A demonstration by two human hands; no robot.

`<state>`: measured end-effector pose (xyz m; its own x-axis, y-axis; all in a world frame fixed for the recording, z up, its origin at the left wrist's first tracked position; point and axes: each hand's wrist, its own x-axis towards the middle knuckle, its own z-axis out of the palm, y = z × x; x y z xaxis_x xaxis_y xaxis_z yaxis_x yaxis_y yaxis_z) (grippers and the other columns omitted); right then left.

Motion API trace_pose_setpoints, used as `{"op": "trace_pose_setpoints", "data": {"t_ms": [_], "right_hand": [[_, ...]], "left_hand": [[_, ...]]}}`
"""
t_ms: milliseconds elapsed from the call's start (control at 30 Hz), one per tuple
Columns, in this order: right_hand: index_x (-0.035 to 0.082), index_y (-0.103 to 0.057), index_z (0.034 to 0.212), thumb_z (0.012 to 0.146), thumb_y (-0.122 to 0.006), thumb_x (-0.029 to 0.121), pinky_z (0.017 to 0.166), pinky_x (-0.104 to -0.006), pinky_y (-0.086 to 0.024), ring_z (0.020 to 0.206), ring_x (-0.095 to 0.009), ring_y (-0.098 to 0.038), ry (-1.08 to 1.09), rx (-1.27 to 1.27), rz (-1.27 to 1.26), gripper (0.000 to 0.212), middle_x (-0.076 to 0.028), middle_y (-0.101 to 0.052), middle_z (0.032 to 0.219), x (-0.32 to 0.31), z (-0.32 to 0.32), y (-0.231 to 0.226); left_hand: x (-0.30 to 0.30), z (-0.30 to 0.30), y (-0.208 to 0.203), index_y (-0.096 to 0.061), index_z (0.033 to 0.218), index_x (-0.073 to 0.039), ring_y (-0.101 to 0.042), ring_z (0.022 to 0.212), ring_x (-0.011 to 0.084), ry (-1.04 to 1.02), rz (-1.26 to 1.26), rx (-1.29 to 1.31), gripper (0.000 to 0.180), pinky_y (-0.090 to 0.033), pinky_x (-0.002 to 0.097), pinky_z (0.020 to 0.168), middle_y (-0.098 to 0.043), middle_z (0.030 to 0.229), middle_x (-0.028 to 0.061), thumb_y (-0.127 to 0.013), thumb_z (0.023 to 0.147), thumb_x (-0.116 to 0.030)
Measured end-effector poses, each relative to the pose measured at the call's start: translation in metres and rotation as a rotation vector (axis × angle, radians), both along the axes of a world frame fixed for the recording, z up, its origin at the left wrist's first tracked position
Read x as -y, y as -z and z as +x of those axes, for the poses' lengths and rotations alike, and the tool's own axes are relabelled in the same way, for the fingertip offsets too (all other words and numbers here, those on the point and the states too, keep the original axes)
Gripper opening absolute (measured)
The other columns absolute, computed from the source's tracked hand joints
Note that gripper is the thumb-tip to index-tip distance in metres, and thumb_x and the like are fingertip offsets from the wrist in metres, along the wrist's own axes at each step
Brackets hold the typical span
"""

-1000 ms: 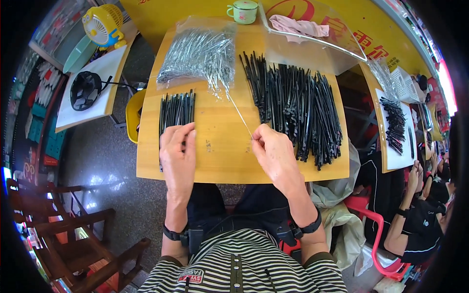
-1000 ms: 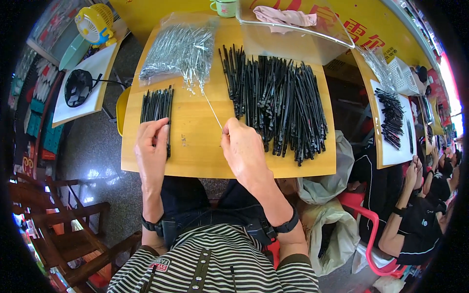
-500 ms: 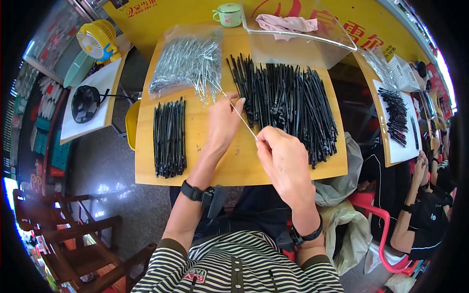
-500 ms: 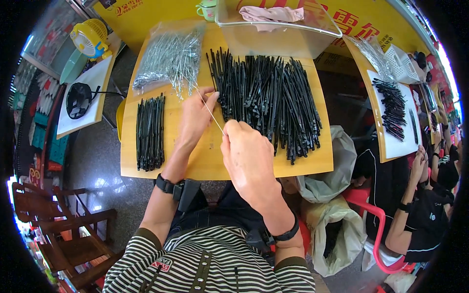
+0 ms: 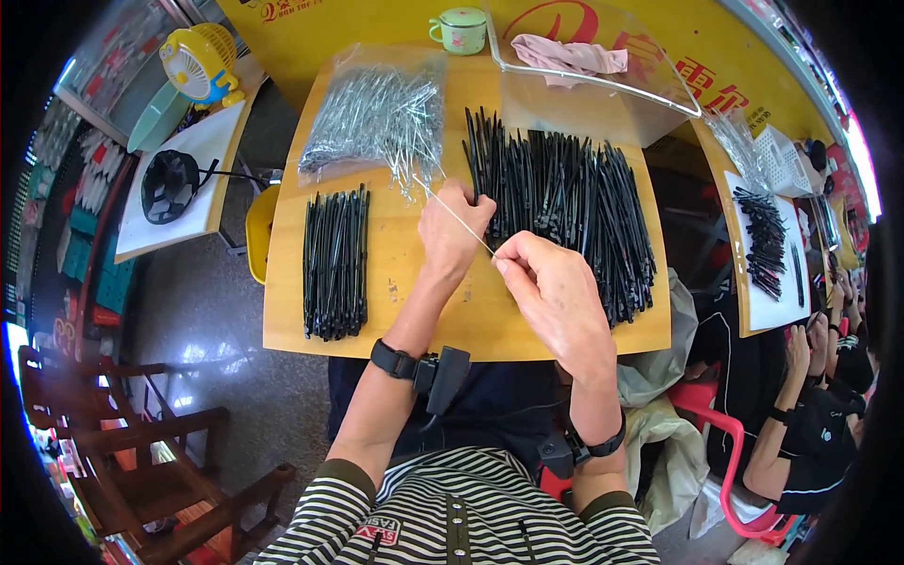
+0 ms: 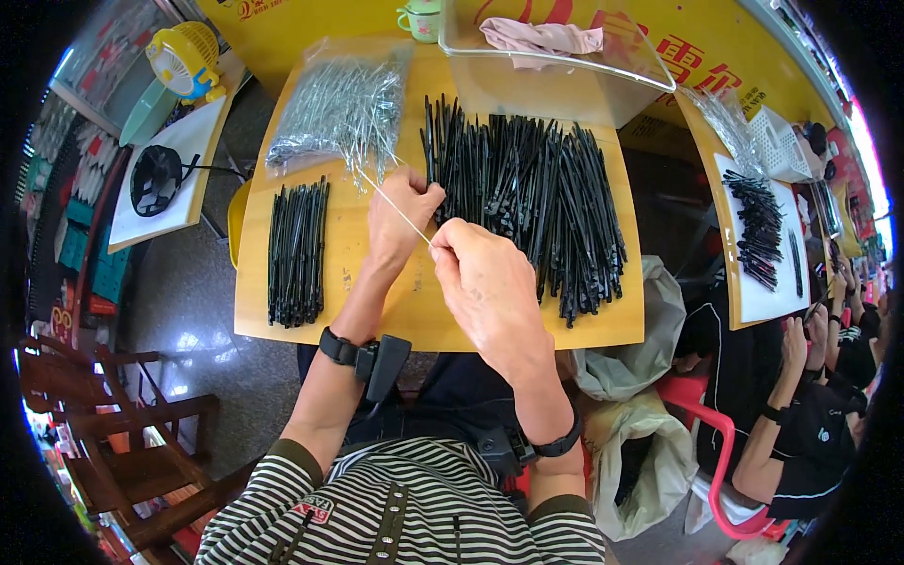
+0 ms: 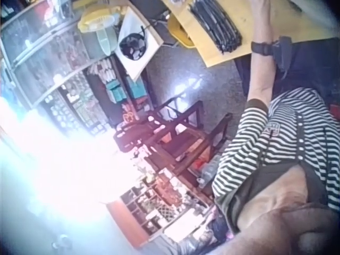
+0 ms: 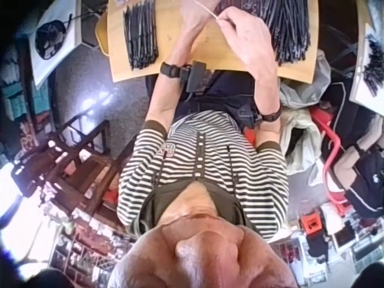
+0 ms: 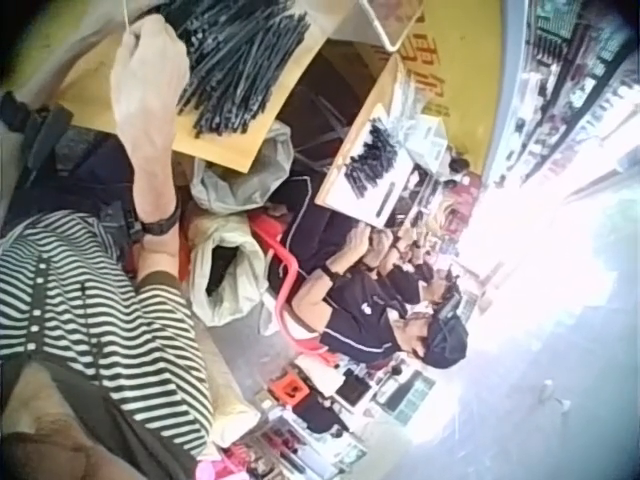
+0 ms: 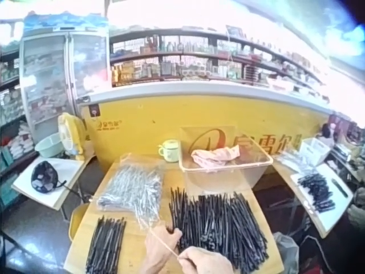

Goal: Threading thin white wires through black plastic ties and organizing them into groups.

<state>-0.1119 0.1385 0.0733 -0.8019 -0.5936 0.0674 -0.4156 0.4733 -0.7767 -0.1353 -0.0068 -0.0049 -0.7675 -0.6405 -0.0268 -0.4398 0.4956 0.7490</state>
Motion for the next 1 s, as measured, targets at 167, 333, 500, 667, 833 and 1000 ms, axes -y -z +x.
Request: {"op": "trace_pose_setpoints", "data": {"t_ms": [167, 333, 500, 667, 833, 1000], "right_hand": [[0.001, -0.056, 0.083, 0.082, -0.054, 0.009, 0.058, -0.0363, -0.043, 0.062, -0.031, -0.056, 0.079, 0.082, -0.038, 0.008, -0.015, -0.058, 0.071, -0.007, 0.0, 0.006], [-0.001, -0.056, 0.086, 0.085, -0.054, 0.009, 0.051, -0.0269, -0.041, 0.055, -0.011, -0.051, 0.144, 0.23, -0.165, 0.01, -0.006, -0.055, 0.063, -0.014, -0.004, 0.019], [-0.001, -0.055, 0.087, 0.087, -0.053, 0.009, 0.048, -0.0204, -0.041, 0.056, -0.006, -0.05, 0.16, 0.465, -0.299, 0.01, -0.003, -0.056, 0.068, -0.015, 0.0, 0.019], [0.0, -0.053, 0.088, 0.088, -0.051, 0.009, 0.047, -0.0182, -0.042, 0.058, -0.005, -0.052, 0.147, 0.524, -0.436, 0.009, -0.003, -0.056, 0.071, -0.013, 0.004, 0.018], [0.001, -0.054, 0.088, 0.088, -0.052, 0.01, 0.048, -0.0182, -0.042, 0.059, -0.005, -0.052, 0.125, 0.529, -0.424, 0.01, -0.002, -0.056, 0.072, -0.013, 0.007, 0.023], [0.001, -0.055, 0.088, 0.088, -0.054, 0.012, 0.049, -0.018, -0.042, 0.063, -0.004, -0.051, 0.068, 0.515, -0.416, 0.011, -0.001, -0.055, 0.072, -0.006, 0.01, 0.037]], "left_hand": [[0.005, 0.02, -0.001, -0.06, 0.073, 0.002, -0.059, 0.055, 0.0231, 0.166, 0.146, 0.022, 0.024, -0.046, 0.0332, 0.052, -0.06, 0.064, 0.0146, -0.061, 0.074, -0.022], [0.0, 0.045, -0.008, -0.054, 0.081, 0.002, -0.053, 0.039, 0.0115, 0.208, 0.59, 0.015, 0.023, -0.039, 0.0222, 0.034, -0.053, 0.053, 0.0049, -0.06, 0.082, -0.02], [0.006, 0.062, -0.014, -0.053, 0.082, -0.001, -0.051, 0.038, 0.011, 0.208, 0.686, -0.04, 0.022, -0.036, 0.0212, 0.032, -0.052, 0.053, 0.0027, -0.06, 0.084, -0.021], [0.012, 0.076, -0.009, -0.053, 0.084, -0.003, -0.06, 0.06, 0.0108, 0.216, 0.636, -0.126, 0.018, -0.043, 0.0196, 0.043, -0.057, 0.068, 0.0048, -0.06, 0.084, -0.02], [0.009, 0.097, -0.009, -0.052, 0.089, -0.003, -0.062, 0.07, 0.0129, 0.197, 0.839, -0.272, 0.013, -0.047, 0.0208, 0.051, -0.061, 0.082, 0.0076, -0.058, 0.086, -0.014], [0.006, 0.113, -0.009, -0.052, 0.095, -0.003, -0.062, 0.077, 0.0132, 0.194, 1.105, -0.375, 0.011, -0.048, 0.0208, 0.06, -0.063, 0.093, 0.0107, -0.055, 0.087, -0.01]]}}
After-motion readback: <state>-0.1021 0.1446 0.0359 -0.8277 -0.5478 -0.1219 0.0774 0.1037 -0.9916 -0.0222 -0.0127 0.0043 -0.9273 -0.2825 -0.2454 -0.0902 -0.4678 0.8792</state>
